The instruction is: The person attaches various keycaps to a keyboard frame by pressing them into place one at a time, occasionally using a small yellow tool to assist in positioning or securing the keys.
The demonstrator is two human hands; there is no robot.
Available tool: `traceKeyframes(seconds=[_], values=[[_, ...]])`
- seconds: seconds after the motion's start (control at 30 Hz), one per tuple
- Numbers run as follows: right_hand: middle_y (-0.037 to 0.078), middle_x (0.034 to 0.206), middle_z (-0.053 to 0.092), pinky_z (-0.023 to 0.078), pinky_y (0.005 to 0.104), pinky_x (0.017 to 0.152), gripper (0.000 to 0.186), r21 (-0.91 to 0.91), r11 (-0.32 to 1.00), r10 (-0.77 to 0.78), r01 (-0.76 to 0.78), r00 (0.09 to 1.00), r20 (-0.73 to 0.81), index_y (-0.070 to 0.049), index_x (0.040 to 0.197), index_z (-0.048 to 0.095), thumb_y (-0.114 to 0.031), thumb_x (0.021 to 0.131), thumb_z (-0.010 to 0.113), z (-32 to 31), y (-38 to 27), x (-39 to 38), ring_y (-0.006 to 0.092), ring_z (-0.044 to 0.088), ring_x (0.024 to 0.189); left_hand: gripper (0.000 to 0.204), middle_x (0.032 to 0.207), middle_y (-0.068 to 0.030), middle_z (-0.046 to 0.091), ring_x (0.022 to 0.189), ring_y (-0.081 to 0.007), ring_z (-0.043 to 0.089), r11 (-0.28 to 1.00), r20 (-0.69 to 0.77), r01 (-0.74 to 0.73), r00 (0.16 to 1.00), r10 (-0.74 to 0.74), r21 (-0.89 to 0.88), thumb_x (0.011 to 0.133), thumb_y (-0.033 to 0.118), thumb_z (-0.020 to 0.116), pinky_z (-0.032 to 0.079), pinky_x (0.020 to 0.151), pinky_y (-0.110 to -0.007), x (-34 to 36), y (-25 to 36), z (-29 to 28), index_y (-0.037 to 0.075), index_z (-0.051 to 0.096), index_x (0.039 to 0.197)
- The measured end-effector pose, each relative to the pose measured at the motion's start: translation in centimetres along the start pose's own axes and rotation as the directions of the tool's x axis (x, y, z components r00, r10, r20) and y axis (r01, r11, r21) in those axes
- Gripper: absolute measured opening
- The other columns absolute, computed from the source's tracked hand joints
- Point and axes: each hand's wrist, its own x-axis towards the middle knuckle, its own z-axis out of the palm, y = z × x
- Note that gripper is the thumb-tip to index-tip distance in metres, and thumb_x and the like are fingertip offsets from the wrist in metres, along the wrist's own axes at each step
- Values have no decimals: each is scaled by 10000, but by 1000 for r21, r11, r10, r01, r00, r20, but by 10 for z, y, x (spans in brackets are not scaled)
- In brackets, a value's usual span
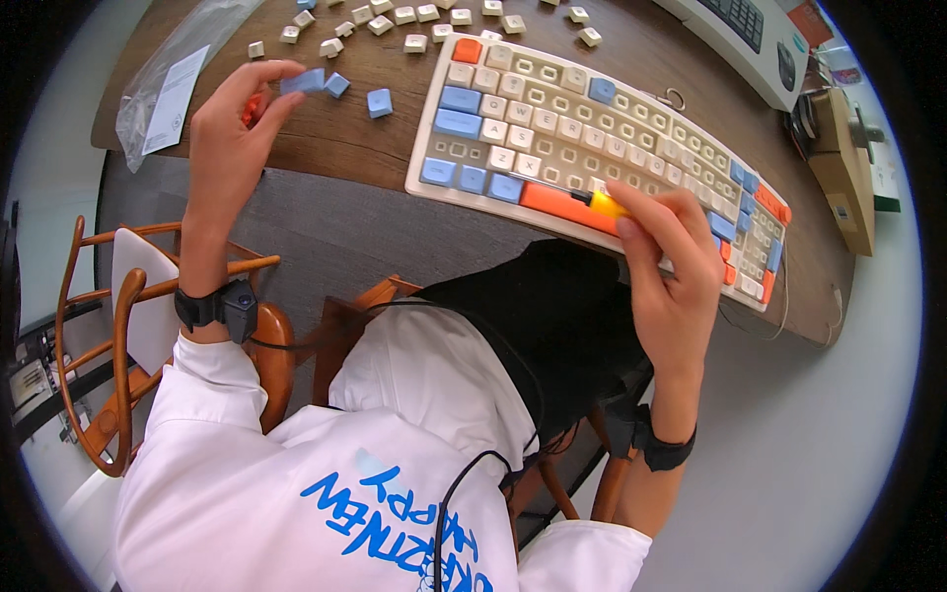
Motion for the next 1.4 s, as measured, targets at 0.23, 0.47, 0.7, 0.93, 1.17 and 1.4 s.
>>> traceKeyframes(seconds=[0.23,0.47,0.7,0.93,1.17,1.4], values=[[51,980,641,445,245,702,280,-6,999,39,-40,998,-57,-54,1216,763,23,961,675,-17,8,-5,133,591,869,257,871,-64,615,711,-125,513,999,125,27,992,-33,44,943,102,744,462,658,-281,-15,-18,-7,85,713,1198],[26,1051,648,425,198,727,256,-43,996,69,-78,980,-188,-44,1245,752,-33,1007,658,-37,20,-21,87,580,883,269,813,-89,606,675,-200,546,960,66,268,963,-263,-86,1002,172,649,510,701,-357,-5,1,-22,46,628,1239],[14,1028,624,416,184,725,248,37,989,145,-140,967,-210,-46,1241,757,-53,1012,662,-42,27,-29,67,560,857,220,940,-59,689,826,-146,638,943,123,70,992,-31,-326,973,88,677,519,778,-281,4,60,8,53,638,1187],[24,1033,638,417,206,753,257,-30,989,133,-143,967,-218,-58,1240,762,-59,995,689,-41,33,-39,91,558,909,338,1070,-55,769,1006,-190,685,903,55,-256,955,292,-344,831,63,828,594,802,-291,9,89,60,88,758,1161],[8,1044,646,399,195,723,256,-18,983,169,-182,943,-285,-62,1252,758,-70,1012,669,-49,46,-44,68,542,856,356,1085,-49,750,967,-174,685,892,7,-258,960,280,-370,817,32,829,588,759,-273,6,84,70,82,769,1164],[-16,953,664,410,193,676,257,-176,951,151,-254,879,-451,-75,1272,749,-154,1057,632,-95,73,-46,39,532,803,220,1027,-51,724,869,-141,704,892,56,-239,958,281,-385,862,1,786,581,730,-257,7,70,58,68,779,1072]])
